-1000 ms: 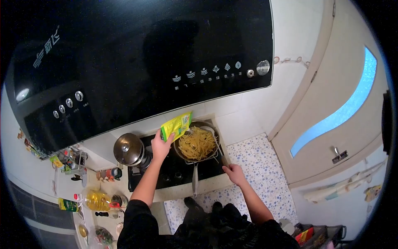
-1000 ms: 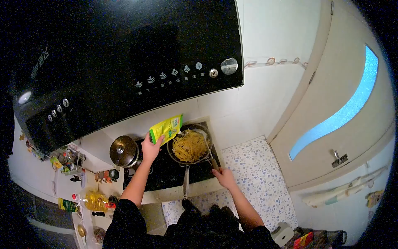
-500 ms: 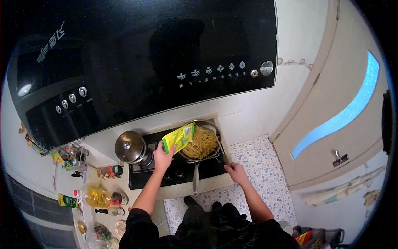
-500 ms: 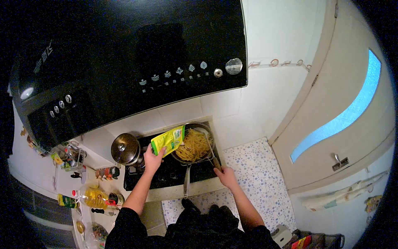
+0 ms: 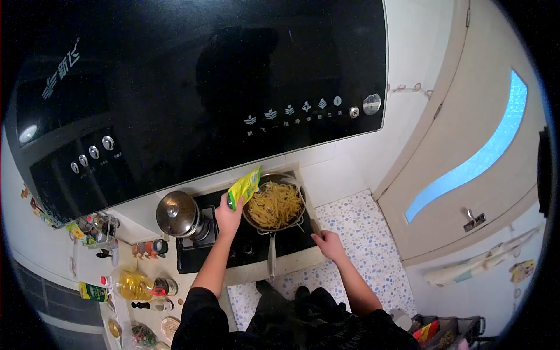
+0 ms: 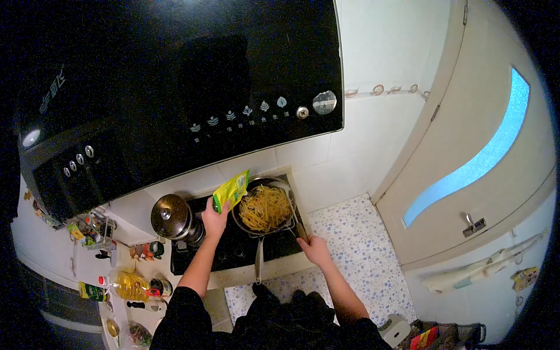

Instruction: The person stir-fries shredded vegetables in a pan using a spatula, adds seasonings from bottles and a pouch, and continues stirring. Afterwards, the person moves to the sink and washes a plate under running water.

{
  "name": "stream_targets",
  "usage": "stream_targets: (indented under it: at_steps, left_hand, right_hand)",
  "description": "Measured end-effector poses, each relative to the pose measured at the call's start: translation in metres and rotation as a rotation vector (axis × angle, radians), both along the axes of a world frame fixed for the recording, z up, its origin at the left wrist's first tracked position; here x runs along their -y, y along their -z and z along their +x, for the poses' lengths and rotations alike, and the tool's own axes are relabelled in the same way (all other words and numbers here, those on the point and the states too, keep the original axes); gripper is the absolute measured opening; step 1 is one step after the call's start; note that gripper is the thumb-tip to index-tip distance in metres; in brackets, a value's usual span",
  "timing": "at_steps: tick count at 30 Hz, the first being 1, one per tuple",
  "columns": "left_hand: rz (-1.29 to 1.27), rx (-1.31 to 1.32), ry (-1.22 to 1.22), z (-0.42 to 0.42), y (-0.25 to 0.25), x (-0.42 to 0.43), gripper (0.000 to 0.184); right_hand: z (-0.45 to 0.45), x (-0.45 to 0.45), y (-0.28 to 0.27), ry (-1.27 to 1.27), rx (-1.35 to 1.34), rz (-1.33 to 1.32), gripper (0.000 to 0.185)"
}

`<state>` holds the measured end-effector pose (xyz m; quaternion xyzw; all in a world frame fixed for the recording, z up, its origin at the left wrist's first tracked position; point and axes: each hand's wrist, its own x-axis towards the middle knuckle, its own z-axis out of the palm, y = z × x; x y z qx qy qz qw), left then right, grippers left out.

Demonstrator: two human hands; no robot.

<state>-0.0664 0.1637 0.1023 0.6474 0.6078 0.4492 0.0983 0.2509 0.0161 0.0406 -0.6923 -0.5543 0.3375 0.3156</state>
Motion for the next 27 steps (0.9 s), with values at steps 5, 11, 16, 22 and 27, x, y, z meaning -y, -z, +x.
stream_targets:
  at_steps: [5, 11, 16, 22, 27]
  left_hand:
    - [-0.042, -0.153, 0.03, -0.011, 0.004, 0.019, 0.045]
    - [-0.234, 0.295, 0.113, 0.021, 0.003, 0.034, 0.04]
    - [-0.134, 0.517, -0.035, 0.031, 0.028, 0.005, 0.037]
    - [-0.263, 1.112, -0.139, 0.016, 0.04, 0.008, 0.035]
    - [-0.449, 1.569, -0.186, -0.006, 0.05, 0.021, 0.035]
  right_hand:
    - [-0.001, -0.001, -0.005, 0.002, -0.018, 0.004, 0.05]
    - [-0.002, -0.001, -0.008, 0.034, -0.013, -0.008, 0.047]
    - [-0.002, -0.004, -0.004, 0.03, 0.039, -0.036, 0.049]
    - [-0.02, -0.005, -0.003, -0.015, 0.104, -0.009, 0.047]
    - [-0.038, -0.015, 0.014, -0.063, 0.227, 0.007, 0.043]
